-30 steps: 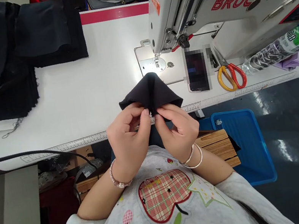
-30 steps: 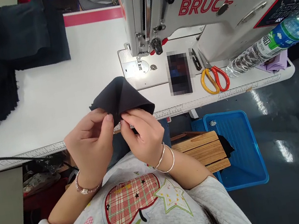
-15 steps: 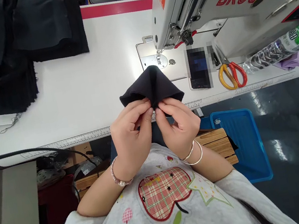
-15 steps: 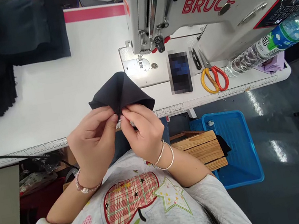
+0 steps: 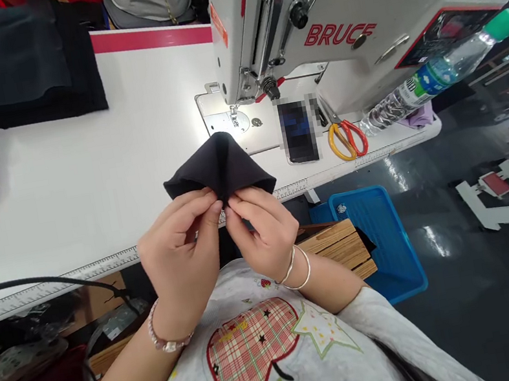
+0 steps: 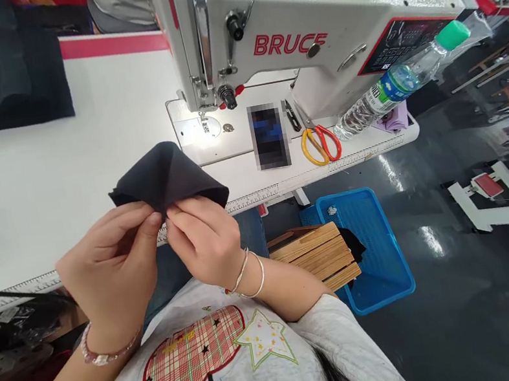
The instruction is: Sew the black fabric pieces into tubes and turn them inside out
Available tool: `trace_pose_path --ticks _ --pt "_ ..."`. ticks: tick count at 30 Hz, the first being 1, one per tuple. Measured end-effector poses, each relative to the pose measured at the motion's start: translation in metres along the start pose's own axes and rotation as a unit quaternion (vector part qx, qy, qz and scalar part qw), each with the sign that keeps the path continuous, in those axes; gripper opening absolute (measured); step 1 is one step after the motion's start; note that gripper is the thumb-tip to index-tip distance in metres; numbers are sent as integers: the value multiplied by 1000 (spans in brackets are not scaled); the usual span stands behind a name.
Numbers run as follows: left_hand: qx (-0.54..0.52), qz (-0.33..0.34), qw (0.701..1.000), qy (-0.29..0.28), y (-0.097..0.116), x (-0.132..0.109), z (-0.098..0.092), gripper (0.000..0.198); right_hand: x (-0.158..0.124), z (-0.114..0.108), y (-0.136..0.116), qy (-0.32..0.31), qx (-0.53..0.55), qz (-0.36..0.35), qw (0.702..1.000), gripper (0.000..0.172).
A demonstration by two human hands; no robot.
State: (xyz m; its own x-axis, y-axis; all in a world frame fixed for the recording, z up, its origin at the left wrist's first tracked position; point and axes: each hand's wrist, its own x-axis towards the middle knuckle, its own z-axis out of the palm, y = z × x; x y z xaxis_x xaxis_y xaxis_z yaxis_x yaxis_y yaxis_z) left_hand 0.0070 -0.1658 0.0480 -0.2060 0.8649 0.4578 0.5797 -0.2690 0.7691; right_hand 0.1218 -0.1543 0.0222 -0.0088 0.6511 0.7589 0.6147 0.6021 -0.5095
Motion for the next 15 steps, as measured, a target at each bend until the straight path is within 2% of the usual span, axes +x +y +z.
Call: trace_pose_path --ticks 5,12,15 --pt "-27 -12 1000 -9 -1 1 0 4 0 -2 1 -6 22 -13 1000 14" --pt "-89 -50 995 12 -3 0 2 7 -7 0 -1 -84 -49 -11 995 19" --pt "-134 -76 988 31 -6 2 5 7 -10 2 -1 -88 -63 -24 994 22"
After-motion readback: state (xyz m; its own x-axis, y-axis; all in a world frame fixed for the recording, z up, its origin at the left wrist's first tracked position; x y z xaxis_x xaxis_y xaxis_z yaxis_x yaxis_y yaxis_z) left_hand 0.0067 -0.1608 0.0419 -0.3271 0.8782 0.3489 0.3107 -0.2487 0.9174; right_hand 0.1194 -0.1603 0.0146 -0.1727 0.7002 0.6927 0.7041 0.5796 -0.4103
